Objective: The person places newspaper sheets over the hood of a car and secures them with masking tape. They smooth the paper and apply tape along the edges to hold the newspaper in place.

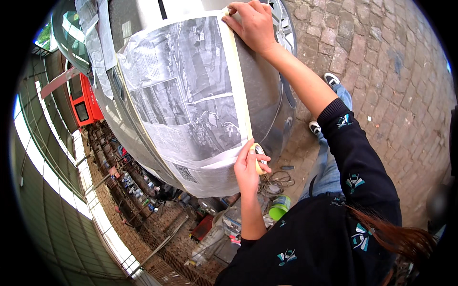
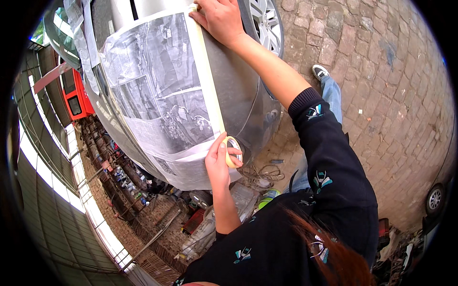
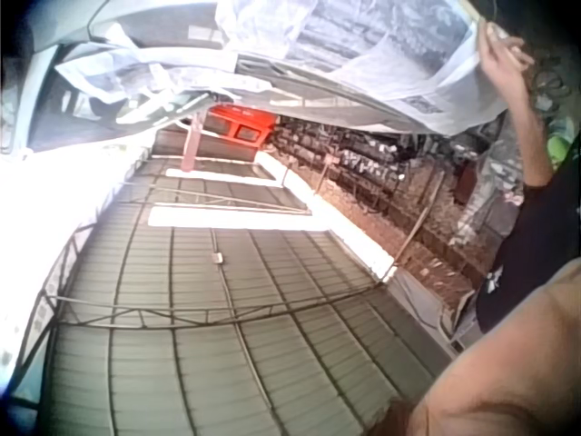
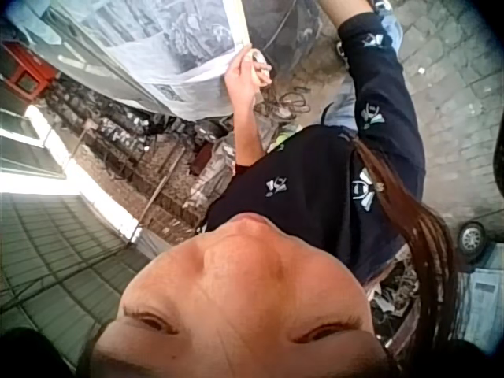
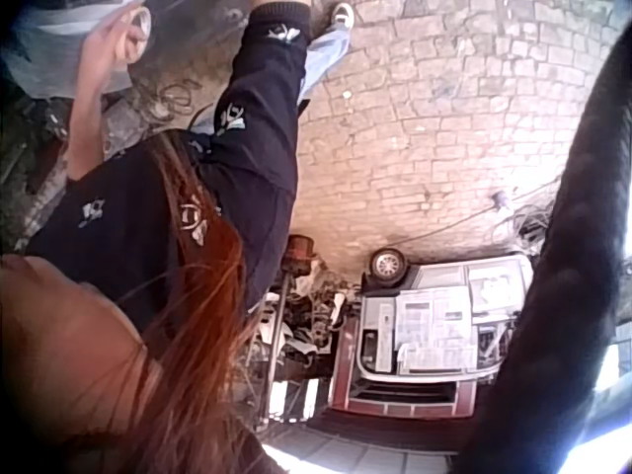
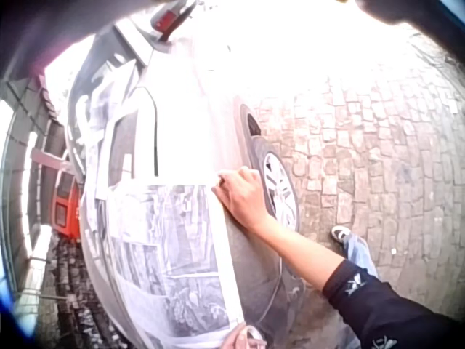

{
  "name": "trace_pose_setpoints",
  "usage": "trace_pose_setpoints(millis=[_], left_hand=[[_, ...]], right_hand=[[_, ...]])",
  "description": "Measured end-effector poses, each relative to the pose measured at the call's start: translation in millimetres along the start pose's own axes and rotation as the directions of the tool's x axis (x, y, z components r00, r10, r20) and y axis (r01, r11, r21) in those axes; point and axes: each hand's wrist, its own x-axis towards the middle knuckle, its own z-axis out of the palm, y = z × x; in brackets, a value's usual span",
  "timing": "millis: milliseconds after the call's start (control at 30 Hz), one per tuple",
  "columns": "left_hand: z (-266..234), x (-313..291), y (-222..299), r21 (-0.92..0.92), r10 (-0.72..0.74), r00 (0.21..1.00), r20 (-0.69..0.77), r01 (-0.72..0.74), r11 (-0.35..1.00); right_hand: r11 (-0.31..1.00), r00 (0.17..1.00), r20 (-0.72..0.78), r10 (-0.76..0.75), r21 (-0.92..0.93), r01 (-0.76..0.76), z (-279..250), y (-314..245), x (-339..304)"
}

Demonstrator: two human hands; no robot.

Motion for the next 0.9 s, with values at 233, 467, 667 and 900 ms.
trace_pose_setpoints(millis=[233,467,667,900], left_hand=[[-5,8,-5,-0.029,-0.009,1.0,-0.002,0.009,1.0],[-7,9,-5,-0.032,-0.004,1.0,0.022,0.005,0.999],[-3,-7,1,-0.024,0.034,0.998,0.047,-0.033,0.999],[-8,-87,-34,0.172,0.22,0.969,0.11,-0.237,0.956]], right_hand=[[0.993,0.963,0.258,-0.072,-0.07,0.093,-14,6,-22],[0.992,0.923,0.379,-0.065,0.124,0.019,-53,-30,-88],[0.969,0.861,0.508,-0.012,0.219,-0.116,-80,-85,-169],[0.991,0.866,0.5,-0.01,0.121,-0.059,-75,-85,-176]])
